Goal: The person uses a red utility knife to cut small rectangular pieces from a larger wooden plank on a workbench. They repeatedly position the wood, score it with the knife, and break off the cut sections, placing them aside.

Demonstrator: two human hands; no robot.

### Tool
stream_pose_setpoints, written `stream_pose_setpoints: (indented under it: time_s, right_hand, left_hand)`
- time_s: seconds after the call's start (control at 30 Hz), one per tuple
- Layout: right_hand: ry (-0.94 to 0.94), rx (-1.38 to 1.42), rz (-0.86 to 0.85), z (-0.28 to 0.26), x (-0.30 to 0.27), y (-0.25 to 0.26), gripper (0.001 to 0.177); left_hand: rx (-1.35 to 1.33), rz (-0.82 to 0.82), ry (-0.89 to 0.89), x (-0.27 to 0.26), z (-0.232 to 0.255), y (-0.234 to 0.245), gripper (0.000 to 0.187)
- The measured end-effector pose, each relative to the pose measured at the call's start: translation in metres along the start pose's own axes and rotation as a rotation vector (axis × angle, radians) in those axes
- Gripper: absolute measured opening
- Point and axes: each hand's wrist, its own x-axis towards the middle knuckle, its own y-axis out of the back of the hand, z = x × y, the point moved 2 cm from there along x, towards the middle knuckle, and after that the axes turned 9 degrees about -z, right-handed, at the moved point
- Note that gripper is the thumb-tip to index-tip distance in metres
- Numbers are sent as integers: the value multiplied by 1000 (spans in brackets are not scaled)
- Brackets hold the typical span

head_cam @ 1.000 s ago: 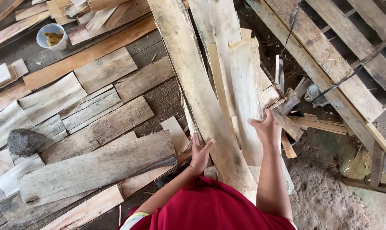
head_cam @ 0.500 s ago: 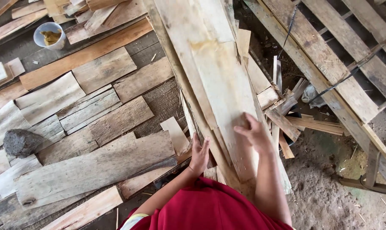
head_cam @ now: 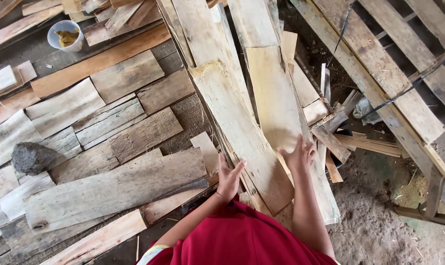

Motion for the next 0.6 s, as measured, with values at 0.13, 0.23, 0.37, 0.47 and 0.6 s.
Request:
stream_pose_setpoints:
  time_s: [0.13,0.23,0.37,0.47,0.6]
  right_hand:
    - [7,-3,24,8,10,-4,105]
    - [23,78,179,21,19,7,88]
    - [120,500,87,9,-10,43,30]
    - [215,651,-34,-15,-30,72,27]
    - [346,554,-290,-40,-19,66,40]
  left_hand:
    - [49,-4,-18,-10,9,-4,119]
    - [111,-7,-50,-6,-2,1,116]
    - [135,-65,-79,-14,6,4,114]
    - [170,-125,-163,-22,11,9,110]
    - [194,-188,-354,-24,2,19,106]
